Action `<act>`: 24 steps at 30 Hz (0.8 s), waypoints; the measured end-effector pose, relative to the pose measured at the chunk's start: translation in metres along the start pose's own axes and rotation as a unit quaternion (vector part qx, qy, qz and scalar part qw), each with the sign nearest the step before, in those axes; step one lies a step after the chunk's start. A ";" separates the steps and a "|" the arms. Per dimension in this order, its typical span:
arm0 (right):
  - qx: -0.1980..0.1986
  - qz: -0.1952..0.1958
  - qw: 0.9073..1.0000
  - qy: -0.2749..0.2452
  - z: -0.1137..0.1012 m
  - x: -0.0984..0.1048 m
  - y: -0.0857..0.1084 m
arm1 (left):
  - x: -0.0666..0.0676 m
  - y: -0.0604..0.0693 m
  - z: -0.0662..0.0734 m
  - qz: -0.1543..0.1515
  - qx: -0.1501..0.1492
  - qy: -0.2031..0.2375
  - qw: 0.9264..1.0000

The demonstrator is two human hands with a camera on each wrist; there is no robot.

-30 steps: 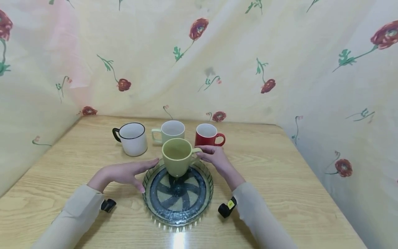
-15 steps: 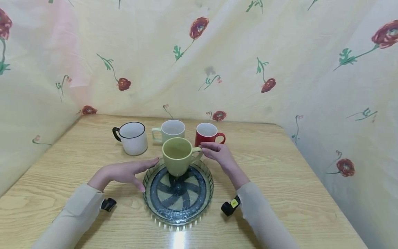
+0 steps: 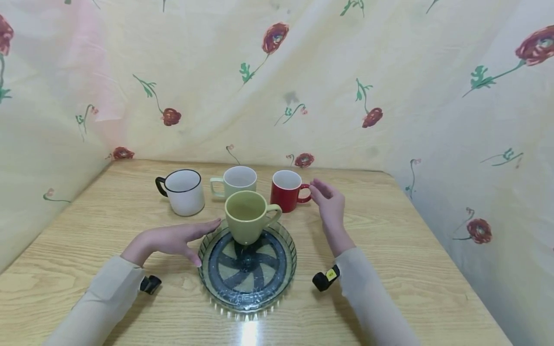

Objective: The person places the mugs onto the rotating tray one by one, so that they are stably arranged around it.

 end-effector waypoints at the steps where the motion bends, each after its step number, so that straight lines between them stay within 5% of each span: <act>1: 0.000 0.007 1.000 0.017 0.001 0.002 -0.001 | 0.000 0.000 0.000 0.000 0.000 -0.001 1.000; 10: 0.001 -0.016 0.994 0.113 0.015 0.013 -0.012 | 0.001 -0.001 0.000 0.000 0.003 -0.005 1.000; 24: 0.000 -0.058 0.990 0.128 0.025 0.002 -0.029 | 0.000 -0.002 -0.002 0.001 0.003 -0.004 1.000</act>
Point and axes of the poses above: each hand's wrist, its own y-axis away from the middle knuckle, its own x-axis out of the back of the hand, z = x × y, the point moved 3 cm from there along -y, towards the middle knuckle, and after that the axes turned 3 degrees about -y, right-handed, at the moved point
